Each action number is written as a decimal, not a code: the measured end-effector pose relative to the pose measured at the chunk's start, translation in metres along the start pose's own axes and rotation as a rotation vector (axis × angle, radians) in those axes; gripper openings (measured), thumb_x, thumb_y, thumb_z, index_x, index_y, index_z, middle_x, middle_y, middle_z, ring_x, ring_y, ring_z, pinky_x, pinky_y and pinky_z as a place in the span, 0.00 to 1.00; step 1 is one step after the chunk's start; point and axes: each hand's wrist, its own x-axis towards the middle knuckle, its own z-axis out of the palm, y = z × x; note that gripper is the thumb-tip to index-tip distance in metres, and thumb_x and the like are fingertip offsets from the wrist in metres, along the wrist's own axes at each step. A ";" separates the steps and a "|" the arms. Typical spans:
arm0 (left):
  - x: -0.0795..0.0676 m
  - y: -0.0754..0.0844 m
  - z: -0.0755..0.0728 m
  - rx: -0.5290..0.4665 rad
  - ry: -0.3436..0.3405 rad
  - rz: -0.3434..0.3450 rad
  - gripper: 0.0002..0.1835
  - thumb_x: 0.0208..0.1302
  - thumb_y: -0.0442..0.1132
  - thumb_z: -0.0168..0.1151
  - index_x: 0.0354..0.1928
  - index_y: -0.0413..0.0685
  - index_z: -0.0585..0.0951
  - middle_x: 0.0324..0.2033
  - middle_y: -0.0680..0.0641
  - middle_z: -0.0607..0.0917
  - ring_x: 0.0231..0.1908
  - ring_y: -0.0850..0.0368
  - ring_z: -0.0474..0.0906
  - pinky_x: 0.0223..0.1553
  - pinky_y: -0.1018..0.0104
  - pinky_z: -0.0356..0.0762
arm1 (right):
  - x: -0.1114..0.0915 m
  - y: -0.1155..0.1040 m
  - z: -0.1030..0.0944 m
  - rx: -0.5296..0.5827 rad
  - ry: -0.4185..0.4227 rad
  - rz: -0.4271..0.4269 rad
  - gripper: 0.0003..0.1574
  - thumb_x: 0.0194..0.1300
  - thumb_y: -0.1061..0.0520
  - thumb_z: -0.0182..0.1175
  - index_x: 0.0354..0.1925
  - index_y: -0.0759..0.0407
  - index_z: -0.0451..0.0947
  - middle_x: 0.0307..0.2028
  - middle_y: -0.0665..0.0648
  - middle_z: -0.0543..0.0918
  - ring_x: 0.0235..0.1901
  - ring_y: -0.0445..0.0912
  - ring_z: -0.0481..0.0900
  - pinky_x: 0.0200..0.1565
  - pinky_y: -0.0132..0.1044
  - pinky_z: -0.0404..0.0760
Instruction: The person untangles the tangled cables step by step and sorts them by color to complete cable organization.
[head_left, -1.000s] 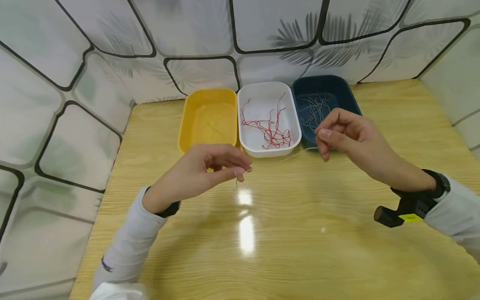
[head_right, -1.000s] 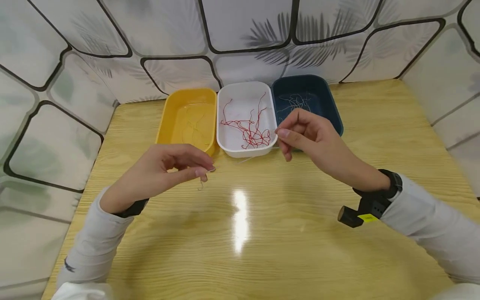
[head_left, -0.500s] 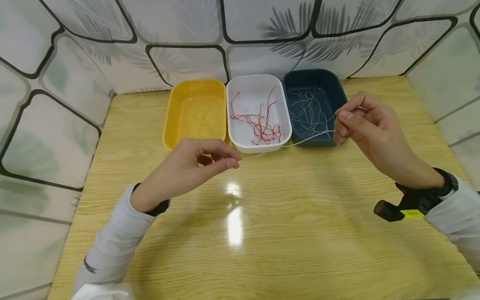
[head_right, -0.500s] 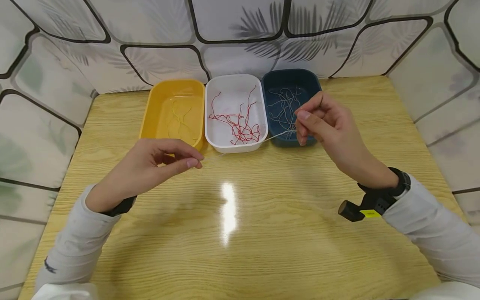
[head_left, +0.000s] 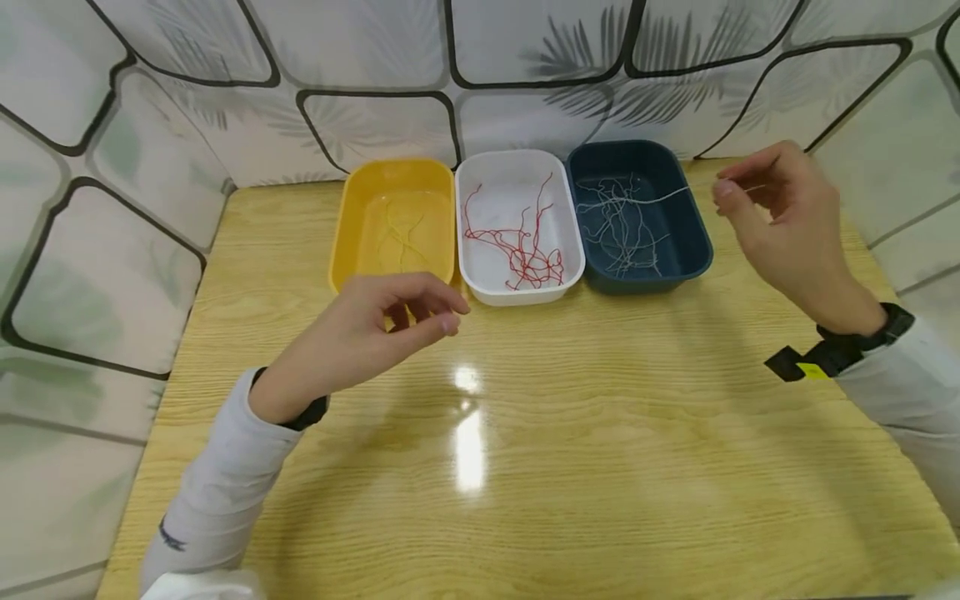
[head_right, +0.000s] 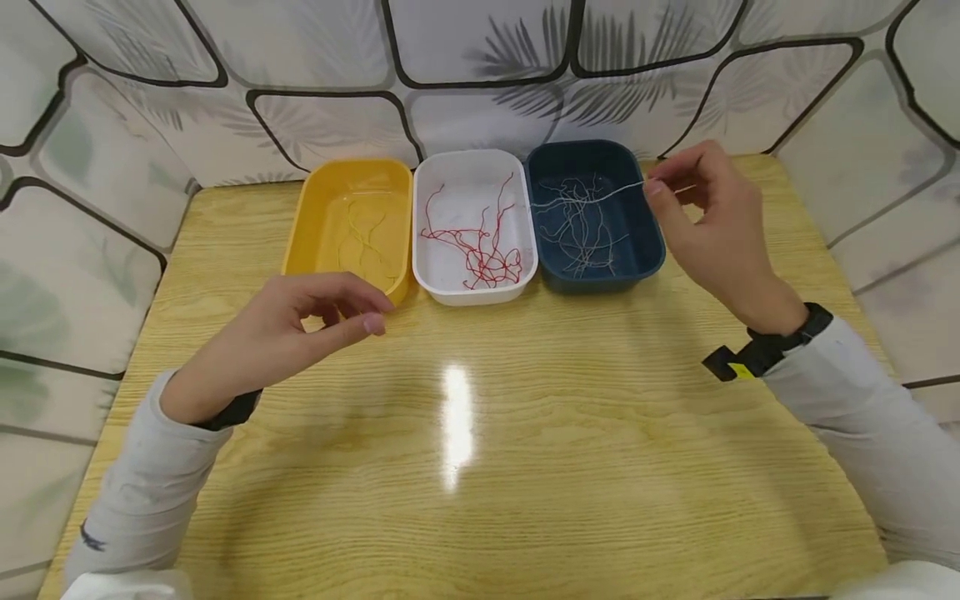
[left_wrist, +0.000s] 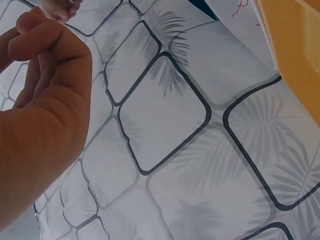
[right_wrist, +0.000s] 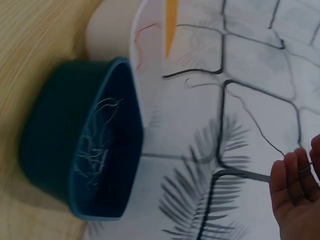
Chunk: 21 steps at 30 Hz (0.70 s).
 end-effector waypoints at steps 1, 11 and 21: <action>0.001 -0.001 0.001 0.003 -0.017 0.010 0.06 0.62 0.51 0.57 0.40 0.65 0.78 0.28 0.61 0.79 0.30 0.65 0.73 0.27 0.64 0.69 | -0.003 0.011 0.001 -0.127 -0.027 0.011 0.13 0.61 0.60 0.56 0.42 0.69 0.72 0.37 0.56 0.78 0.35 0.38 0.75 0.39 0.28 0.71; 0.009 -0.016 0.003 0.121 -0.181 0.048 0.10 0.66 0.51 0.52 0.46 0.63 0.76 0.29 0.62 0.78 0.31 0.67 0.72 0.30 0.67 0.69 | -0.018 0.074 0.022 -0.437 -0.137 -0.013 0.08 0.60 0.56 0.59 0.37 0.58 0.81 0.36 0.52 0.79 0.34 0.40 0.73 0.36 0.28 0.69; 0.001 -0.035 0.010 0.142 -0.170 -0.011 0.14 0.66 0.52 0.51 0.49 0.58 0.76 0.35 0.60 0.79 0.37 0.64 0.74 0.37 0.65 0.71 | -0.039 0.086 0.054 -0.470 -0.534 0.170 0.20 0.61 0.47 0.59 0.49 0.53 0.78 0.49 0.55 0.77 0.31 0.42 0.78 0.31 0.39 0.75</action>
